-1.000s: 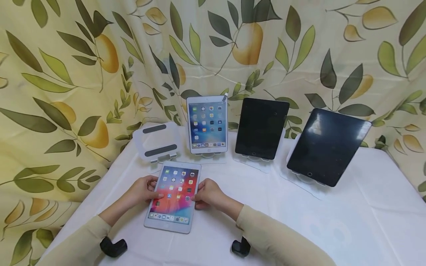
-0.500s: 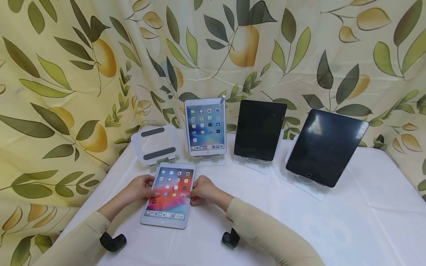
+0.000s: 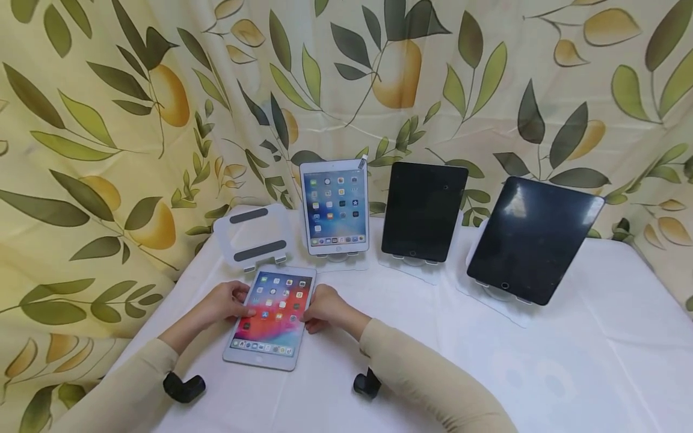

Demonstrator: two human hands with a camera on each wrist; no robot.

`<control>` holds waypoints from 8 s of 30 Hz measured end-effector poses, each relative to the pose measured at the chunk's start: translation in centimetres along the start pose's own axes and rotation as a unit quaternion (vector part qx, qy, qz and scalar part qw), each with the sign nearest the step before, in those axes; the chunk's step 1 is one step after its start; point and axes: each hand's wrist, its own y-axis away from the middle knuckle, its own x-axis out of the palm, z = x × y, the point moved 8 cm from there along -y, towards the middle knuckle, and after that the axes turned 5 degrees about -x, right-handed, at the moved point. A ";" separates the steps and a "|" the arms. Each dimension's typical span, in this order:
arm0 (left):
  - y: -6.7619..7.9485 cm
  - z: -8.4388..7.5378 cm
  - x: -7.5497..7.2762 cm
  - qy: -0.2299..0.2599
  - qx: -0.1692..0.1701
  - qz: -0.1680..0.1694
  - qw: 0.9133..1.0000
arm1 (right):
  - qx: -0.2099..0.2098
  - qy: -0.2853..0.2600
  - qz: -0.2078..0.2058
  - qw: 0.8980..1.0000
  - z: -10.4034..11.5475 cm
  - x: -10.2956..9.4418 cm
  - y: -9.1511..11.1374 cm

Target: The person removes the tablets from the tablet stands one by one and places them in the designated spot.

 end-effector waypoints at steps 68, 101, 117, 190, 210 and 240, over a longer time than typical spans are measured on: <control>-1.0 -10.2 1.2 0.143 0.149 -0.172 0.963 | -0.159 0.006 -0.298 0.941 1.7 -12.2 0.9; -4.6 -15.9 0.8 0.184 0.201 -0.279 0.921 | -0.204 0.021 -0.372 0.905 4.5 -17.1 -0.8; -4.6 -17.2 1.0 0.095 0.227 -0.328 0.912 | -0.177 0.004 -0.398 0.900 5.2 -16.9 -1.2; 3.4 -15.2 5.4 0.237 0.223 -0.031 0.945 | -0.144 0.058 -0.264 0.952 1.3 -16.2 11.5; 4.7 -11.7 9.1 0.189 0.186 0.056 0.963 | -0.056 0.012 -0.219 0.974 -4.0 -12.7 12.5; 1.8 -9.8 10.9 0.094 0.155 0.074 0.981 | 0.028 0.005 -0.162 0.986 -7.7 -11.9 9.3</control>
